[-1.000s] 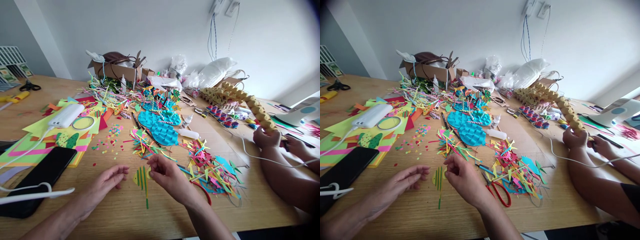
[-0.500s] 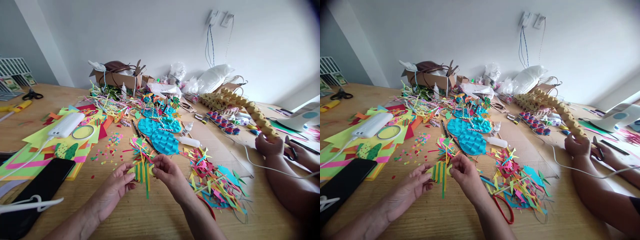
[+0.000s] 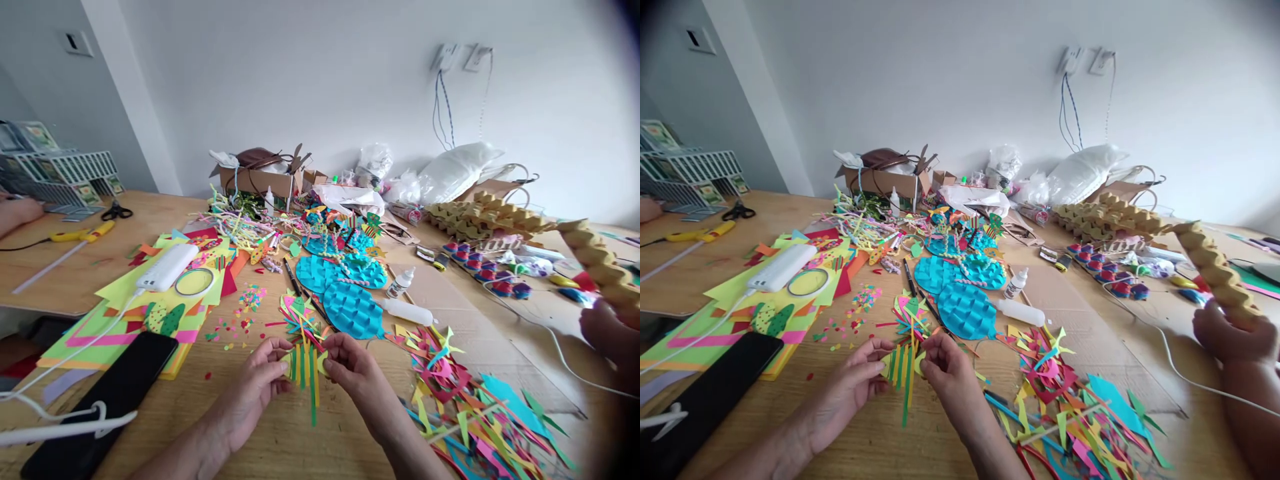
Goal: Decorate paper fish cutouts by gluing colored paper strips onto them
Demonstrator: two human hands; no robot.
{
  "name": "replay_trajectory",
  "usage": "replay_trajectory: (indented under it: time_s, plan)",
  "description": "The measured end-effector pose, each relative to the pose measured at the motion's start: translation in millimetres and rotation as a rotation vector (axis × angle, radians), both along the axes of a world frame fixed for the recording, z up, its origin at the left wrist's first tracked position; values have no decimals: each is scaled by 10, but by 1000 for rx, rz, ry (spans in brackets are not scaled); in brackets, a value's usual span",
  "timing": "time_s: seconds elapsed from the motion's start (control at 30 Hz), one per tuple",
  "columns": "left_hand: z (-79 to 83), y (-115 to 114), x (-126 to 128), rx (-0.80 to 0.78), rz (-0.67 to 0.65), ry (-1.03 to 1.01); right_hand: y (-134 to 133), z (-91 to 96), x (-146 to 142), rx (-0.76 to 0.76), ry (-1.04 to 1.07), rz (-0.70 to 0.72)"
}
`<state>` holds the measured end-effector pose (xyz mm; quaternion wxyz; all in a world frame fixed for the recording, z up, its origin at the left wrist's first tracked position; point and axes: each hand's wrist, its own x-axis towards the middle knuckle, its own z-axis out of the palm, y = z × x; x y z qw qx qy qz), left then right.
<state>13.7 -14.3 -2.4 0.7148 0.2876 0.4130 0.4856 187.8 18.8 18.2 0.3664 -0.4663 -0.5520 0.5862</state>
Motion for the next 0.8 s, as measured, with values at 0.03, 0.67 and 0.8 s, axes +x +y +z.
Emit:
replay_trajectory:
  time_s: [0.03,0.67,0.8]
  plan:
    - [-17,12,-13,-15,4,-32,25,2,-1,29,-23,1]
    - [-324,-27,171,695,-297,771,1196,634,-703,579,-603,232]
    - [-382,-26,136,785,-382,788,1356,580,-1129,612,-618,304]
